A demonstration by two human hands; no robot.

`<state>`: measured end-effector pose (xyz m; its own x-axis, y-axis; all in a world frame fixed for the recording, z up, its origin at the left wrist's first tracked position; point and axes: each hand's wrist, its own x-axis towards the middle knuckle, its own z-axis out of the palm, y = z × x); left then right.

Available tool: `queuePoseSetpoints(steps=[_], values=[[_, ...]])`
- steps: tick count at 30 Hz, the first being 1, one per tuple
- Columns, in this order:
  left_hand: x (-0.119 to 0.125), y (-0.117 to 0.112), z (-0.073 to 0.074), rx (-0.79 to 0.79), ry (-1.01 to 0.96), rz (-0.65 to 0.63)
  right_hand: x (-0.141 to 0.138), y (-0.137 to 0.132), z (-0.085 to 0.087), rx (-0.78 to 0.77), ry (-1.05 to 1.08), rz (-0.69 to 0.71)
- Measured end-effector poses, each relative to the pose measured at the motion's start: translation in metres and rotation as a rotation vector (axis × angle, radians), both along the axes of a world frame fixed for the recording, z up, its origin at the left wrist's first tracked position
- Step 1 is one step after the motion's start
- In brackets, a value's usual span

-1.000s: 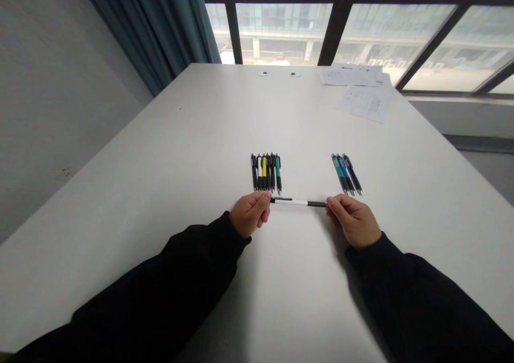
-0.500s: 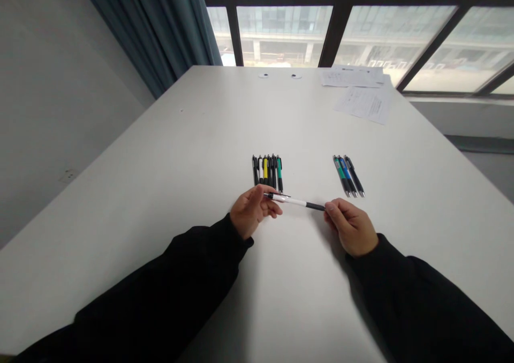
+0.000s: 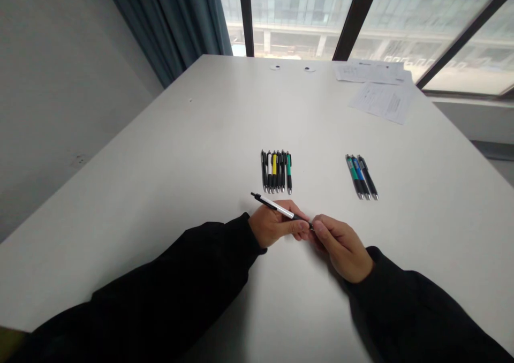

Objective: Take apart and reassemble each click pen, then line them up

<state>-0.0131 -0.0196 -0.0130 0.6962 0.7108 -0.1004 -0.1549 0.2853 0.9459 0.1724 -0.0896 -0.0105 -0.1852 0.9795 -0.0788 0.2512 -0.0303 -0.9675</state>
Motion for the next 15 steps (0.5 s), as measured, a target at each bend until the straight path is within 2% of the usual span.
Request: queuePoseSetpoints(steps=[3, 5, 8, 10, 15], values=[[-0.004, -0.004, 0.004, 0.156, 0.186, -0.001, 0.0, 0.002, 0.007, 0.061, -0.082, 0.056], [-0.007, -0.005, 0.008, 0.332, 0.323, -0.02, 0.0, 0.004, 0.01, 0.103, -0.106, 0.089], [-0.009, -0.006, 0.013, 0.568, 0.388, -0.075, 0.0, 0.004, 0.011, 0.132, -0.115, 0.109], [-0.009, -0.006, 0.015, 0.61, 0.384, -0.086, 0.0, 0.003, 0.011, 0.135, -0.125, 0.111], [-0.008, -0.007, 0.014, 0.533, 0.372, -0.09, 0.0, 0.0, 0.01, 0.149, -0.147, 0.071]])
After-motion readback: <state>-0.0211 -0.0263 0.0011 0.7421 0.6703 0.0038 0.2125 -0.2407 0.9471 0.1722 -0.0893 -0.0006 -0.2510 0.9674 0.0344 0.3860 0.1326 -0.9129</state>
